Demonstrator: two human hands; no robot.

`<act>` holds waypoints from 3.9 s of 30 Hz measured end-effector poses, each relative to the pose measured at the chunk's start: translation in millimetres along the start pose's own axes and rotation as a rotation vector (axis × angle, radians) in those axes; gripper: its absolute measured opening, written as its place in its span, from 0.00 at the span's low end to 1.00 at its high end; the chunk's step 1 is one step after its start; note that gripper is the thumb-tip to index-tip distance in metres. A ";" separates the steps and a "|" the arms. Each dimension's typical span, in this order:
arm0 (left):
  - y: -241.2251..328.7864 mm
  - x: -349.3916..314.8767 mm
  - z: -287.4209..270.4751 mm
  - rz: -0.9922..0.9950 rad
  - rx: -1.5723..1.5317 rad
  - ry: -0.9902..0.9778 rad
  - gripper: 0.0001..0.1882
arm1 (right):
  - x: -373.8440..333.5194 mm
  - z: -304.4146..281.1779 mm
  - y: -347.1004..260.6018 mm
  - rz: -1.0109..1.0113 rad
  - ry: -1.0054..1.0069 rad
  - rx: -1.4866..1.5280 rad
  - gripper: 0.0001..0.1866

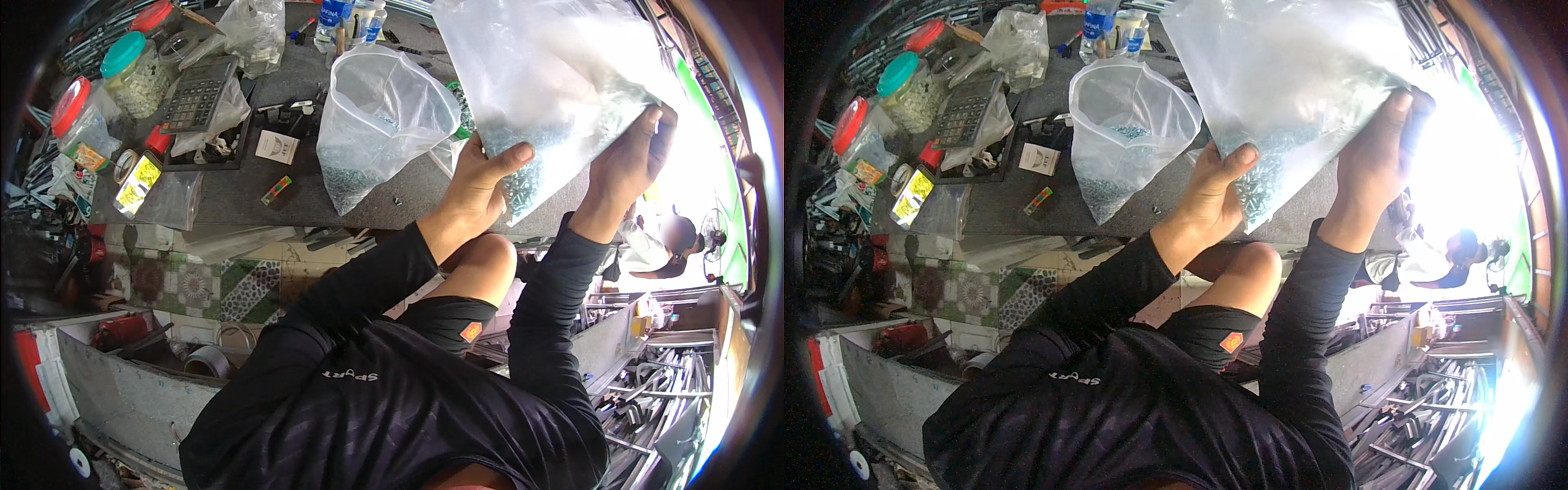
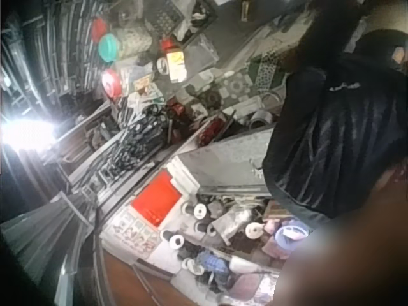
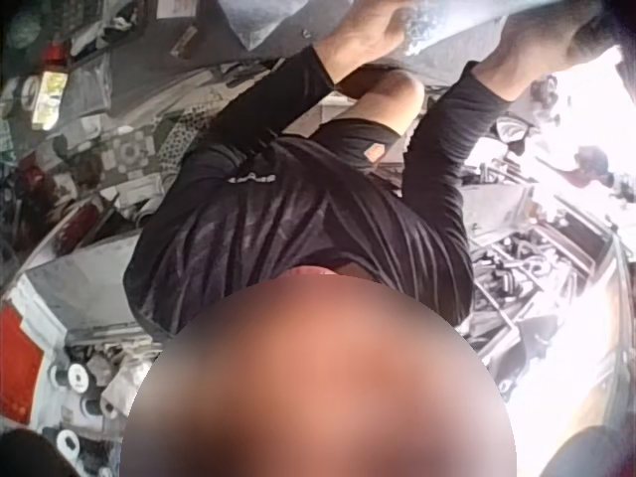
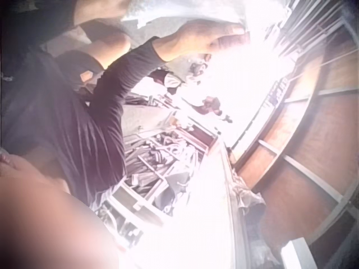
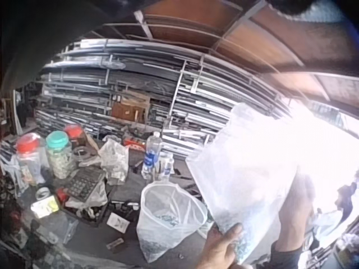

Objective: The person sits at a cluttered workbench and transfers small light-blue beads from a large plastic bag into a smaller zip-top bag. They open and close the bags, pour the beads, and seal the smaller bag before placing it on the table.

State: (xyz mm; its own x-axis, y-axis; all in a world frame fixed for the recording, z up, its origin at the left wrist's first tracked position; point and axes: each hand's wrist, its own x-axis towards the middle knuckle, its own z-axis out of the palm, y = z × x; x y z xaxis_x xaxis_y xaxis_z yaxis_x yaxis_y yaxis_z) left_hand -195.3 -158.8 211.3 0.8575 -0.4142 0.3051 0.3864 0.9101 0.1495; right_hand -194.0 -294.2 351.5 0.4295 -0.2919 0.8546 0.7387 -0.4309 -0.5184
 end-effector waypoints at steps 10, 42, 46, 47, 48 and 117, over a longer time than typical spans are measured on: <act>3.2 -21.7 13.5 0.035 0.061 0.226 0.36 | -60.8 -6.7 6.8 0.006 0.084 0.100 0.27; 34.6 -47.2 -3.7 0.062 1.036 -0.119 0.32 | -112.8 -61.5 -30.5 0.391 0.440 0.349 0.16; 36.7 -39.0 -16.7 0.035 0.707 -0.105 0.39 | -98.6 -56.8 -37.2 0.144 0.671 0.258 0.12; 28.2 -40.7 -18.9 0.017 0.554 -0.074 0.42 | -93.7 -52.1 -38.6 0.120 0.740 0.234 0.12; 19.3 -42.4 -21.1 -0.018 0.427 -0.003 0.44 | -90.4 -46.6 -40.2 0.028 0.703 0.225 0.11; -9.9 31.4 16.4 -0.039 -0.449 -0.026 0.25 | 69.7 106.4 -22.9 -0.110 -0.039 -0.002 0.20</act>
State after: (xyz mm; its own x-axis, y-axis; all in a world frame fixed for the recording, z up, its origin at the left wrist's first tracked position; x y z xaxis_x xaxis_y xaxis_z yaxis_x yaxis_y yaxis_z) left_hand -177.8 -181.0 234.8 0.8330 -0.4431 0.3313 0.5321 0.8057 -0.2604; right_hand -125.7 -213.8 426.2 0.3658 -0.2089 0.9070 0.7815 -0.4602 -0.4212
